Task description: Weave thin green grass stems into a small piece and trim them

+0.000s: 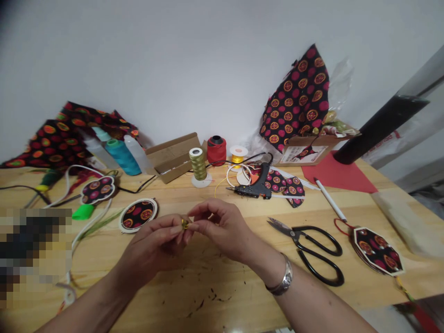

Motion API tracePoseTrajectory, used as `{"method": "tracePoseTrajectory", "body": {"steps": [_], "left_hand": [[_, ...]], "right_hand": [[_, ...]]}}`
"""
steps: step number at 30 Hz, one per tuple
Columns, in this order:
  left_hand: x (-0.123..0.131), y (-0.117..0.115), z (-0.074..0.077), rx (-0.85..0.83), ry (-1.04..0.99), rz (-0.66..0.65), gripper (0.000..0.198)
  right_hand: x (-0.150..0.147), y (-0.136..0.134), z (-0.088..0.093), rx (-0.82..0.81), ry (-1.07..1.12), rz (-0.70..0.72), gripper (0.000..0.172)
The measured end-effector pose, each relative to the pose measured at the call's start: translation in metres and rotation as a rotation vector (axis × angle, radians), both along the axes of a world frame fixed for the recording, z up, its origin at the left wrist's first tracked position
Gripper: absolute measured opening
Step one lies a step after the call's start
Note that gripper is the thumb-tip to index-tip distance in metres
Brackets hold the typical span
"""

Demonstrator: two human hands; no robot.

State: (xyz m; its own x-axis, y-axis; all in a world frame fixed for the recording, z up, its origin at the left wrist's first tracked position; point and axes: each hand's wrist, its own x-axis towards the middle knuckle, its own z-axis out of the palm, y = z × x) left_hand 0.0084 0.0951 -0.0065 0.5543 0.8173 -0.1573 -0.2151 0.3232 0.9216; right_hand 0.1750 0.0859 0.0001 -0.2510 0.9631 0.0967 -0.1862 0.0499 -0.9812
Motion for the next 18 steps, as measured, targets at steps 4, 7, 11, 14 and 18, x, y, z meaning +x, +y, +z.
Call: {"method": "tracePoseTrajectory", "body": {"steps": [4,7,11,14,18], "left_hand": [[0.001,0.001,0.002,-0.070,-0.049,0.044,0.021],[0.002,0.001,0.003,-0.089,-0.056,0.048,0.020],[0.001,0.000,0.002,-0.074,-0.055,0.056,0.021],[0.001,0.000,0.001,-0.077,-0.072,0.056,0.022],[0.001,0.000,0.000,-0.072,-0.071,0.055,0.023]], "right_hand": [[0.001,0.000,-0.002,0.018,-0.059,-0.053,0.015],[0.002,-0.001,-0.001,0.040,-0.088,-0.052,0.016],[0.004,-0.003,0.004,0.132,-0.192,-0.076,0.017],[0.005,-0.004,0.009,0.198,-0.271,-0.070,0.017],[0.004,-0.006,0.011,0.253,-0.345,-0.082,0.013]]}}
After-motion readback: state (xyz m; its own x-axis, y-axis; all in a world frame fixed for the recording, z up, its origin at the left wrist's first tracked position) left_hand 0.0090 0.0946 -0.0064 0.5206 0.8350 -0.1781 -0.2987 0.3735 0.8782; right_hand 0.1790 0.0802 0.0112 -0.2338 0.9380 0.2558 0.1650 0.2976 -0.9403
